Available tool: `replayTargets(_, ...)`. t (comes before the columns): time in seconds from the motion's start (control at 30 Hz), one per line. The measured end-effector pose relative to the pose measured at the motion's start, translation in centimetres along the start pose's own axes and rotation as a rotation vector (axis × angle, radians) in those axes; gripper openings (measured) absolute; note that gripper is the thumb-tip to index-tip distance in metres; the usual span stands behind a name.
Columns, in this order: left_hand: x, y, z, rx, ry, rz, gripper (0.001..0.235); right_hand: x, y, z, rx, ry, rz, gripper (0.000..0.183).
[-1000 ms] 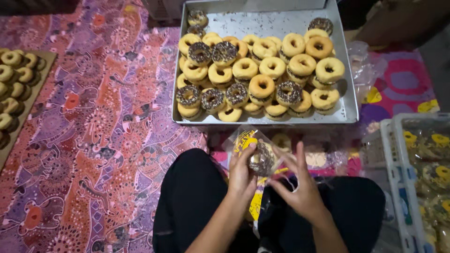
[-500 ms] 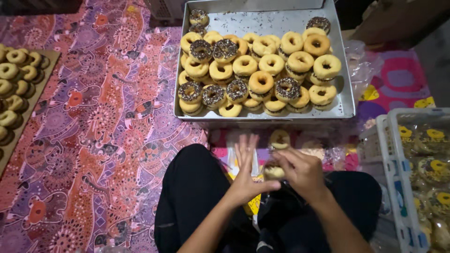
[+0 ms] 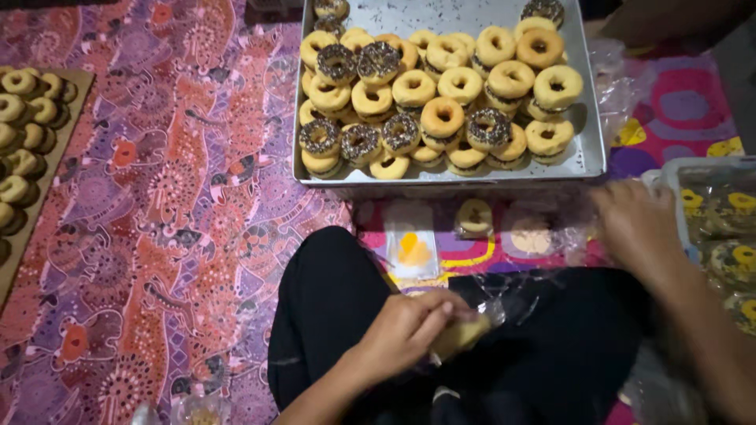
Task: The person sits on a patterned floor mat and repeatedly picks donuts from a metal tray, places them into small clear plastic bags, and sets the filled bags into a white plastic crate. The donuts include plain and chocolate-sprinkled varieties.
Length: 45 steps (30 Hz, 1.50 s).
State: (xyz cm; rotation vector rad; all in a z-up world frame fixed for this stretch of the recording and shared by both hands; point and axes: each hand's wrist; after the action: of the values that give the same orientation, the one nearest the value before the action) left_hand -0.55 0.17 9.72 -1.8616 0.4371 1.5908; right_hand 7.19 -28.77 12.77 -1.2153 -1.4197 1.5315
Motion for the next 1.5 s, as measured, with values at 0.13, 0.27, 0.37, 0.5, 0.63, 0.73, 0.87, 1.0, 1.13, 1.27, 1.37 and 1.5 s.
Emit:
replayTargets(0.13, 1.9, -0.7, -1.7, 0.122, 0.518, -0.326, 0.017, 2.9, 7.0, 3.3, 0.247, -0.429, -0.574, 0.070)
replayTargets(0.27, 5.3, -1.3, -2.9, 0.017, 0.232, 0.531, 0.041, 9.4, 13.7, 7.2, 0.626, -0.050, -1.607, 0.045)
replayTargets(0.37, 6.9, 1.5, -0.7, -0.370, 0.196, 1.225, 0.057, 15.6, 13.5, 7.4, 0.169, 0.170, -2.278, 0.030)
replayTargets(0.5, 9.0, 3.0, 2.3, -0.890, 0.026, 0.347, 0.024, 19.5, 12.9, 4.2, 0.193, 0.628, -2.568, 0.033)
replayTargets(0.63, 10.7, -1.8, 4.6, -1.004, -0.074, -0.113, 0.022, 19.1, 16.5, -2.0, 0.084, 0.342, -2.183, 0.021)
replayTargets(0.73, 11.7, -3.7, 8.0, -1.178, 0.037, -0.449, 0.007, 21.5, 19.4, -3.8, -0.026, 0.055, -1.854, 0.014)
replayTargets(0.87, 17.0, -2.6, 12.0, -1.190, -0.333, -0.312, 0.010, 27.2, 24.1, -3.8, 0.347, 0.382, -2.000, 0.009)
replayTargets(1.0, 21.5, -2.0, 16.1, -1.188, -0.627, 0.260, 0.024, 29.0, 27.0, -2.7, 0.381, 0.542, -1.655, 0.026)
replayTargets(1.13, 23.4, -4.1, 15.5, -1.020, -0.674, 0.450, 0.039, 27.2, 26.6, -5.3, 0.326, 0.189, -1.805, 0.036)
replayTargets(1.27, 22.2, -3.8, 15.6, -0.989, -0.686, 0.622, 0.040, 23.7, 25.4, -4.0, 0.573, 0.123, -1.826, 0.023)
replayTargets(1.37, 21.1, -4.3, 14.0, -0.956, -0.740, 0.682, 0.041, 19.0, 25.2, -3.0, 0.473, 0.021, -1.422, 0.022)
replayTargets(1.5, 23.8, -0.2, 6.7, -0.723, -0.625, 0.721, 0.040, 14.6, 28.0, 2.3, 0.396, 0.375, -1.813, 0.042)
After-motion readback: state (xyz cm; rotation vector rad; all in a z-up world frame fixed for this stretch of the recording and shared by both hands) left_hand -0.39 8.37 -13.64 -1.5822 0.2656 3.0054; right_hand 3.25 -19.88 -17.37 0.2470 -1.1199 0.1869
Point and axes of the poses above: each hand's wrist, its own z-axis away from the middle knuckle, its own y-axis out of the palm, x = y × z, and after that the axes turned 6 degrees about y, right-handed
